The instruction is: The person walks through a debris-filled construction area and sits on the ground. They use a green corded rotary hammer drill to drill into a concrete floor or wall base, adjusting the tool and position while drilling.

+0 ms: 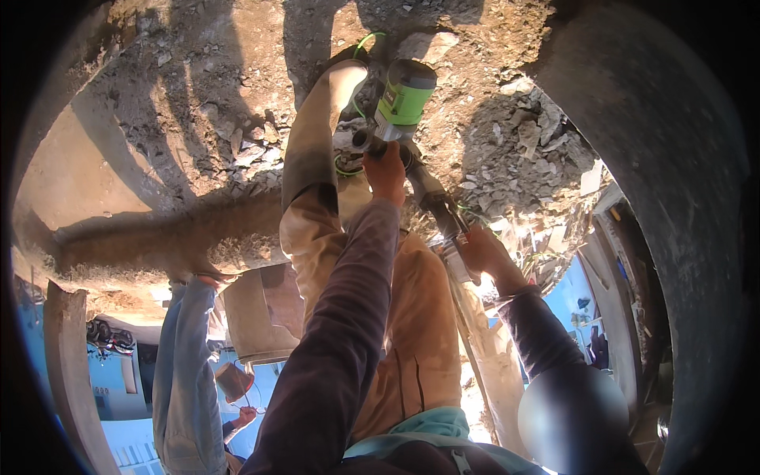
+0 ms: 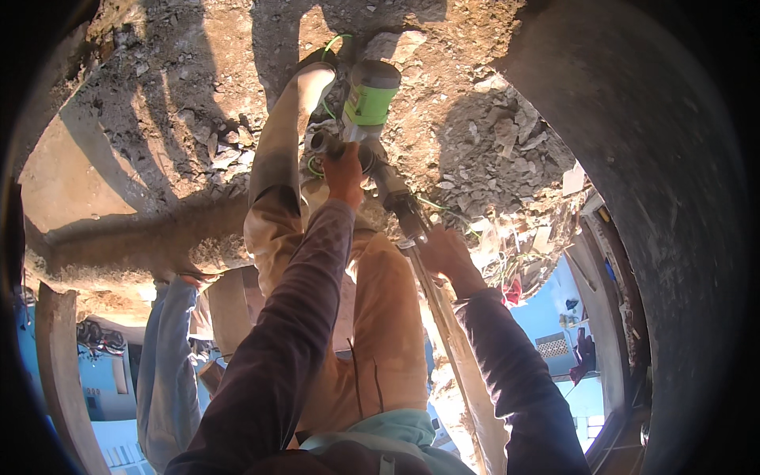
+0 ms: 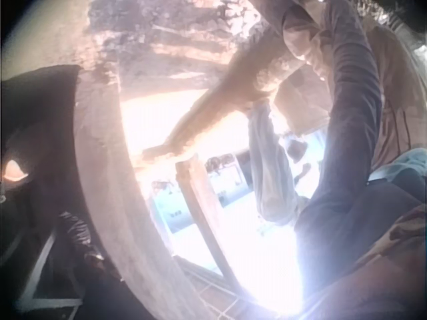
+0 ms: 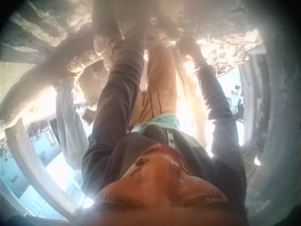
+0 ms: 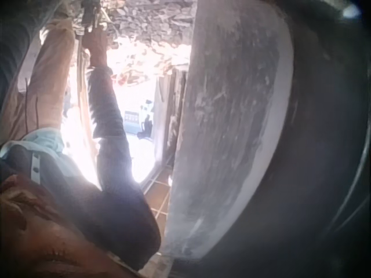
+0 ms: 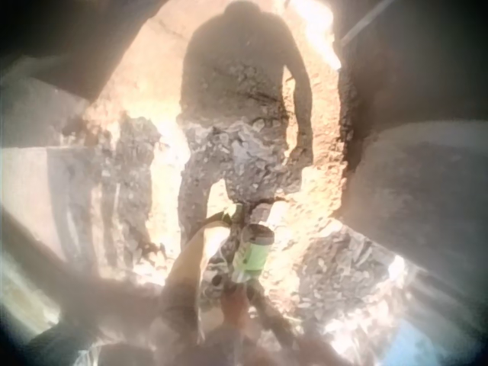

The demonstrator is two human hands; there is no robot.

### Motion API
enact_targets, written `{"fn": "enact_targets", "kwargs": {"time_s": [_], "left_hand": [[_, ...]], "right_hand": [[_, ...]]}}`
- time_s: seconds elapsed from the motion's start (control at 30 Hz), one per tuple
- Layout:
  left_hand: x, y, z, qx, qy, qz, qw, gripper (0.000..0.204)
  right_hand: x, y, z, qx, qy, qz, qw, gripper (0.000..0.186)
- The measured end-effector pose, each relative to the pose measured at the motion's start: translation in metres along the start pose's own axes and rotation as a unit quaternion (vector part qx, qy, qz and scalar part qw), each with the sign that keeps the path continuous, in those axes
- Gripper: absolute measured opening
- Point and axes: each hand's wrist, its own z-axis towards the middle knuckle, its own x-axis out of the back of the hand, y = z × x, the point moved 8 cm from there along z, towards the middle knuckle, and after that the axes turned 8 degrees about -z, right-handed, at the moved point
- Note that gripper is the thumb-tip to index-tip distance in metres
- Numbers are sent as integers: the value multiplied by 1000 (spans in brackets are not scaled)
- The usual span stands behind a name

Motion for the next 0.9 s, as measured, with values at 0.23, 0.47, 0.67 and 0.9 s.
{"fn": "enact_targets", "kwargs": {"time_s": [0.23,0.47,0.67,0.9], "left_hand": [[-1,-1,3,-18,5,0,1000,35],[0,-6,8,-38,6,-4,999,35],[1,-9,10,-30,1,17,999,37],[5,-10,14,-41,11,28,999,36]], "right_hand": [[12,8,1,6,104,-80,991,53],[19,5,1,13,117,-125,985,43],[20,11,5,28,119,-110,986,45],[23,4,-1,27,-13,-1,1000,48]]}}
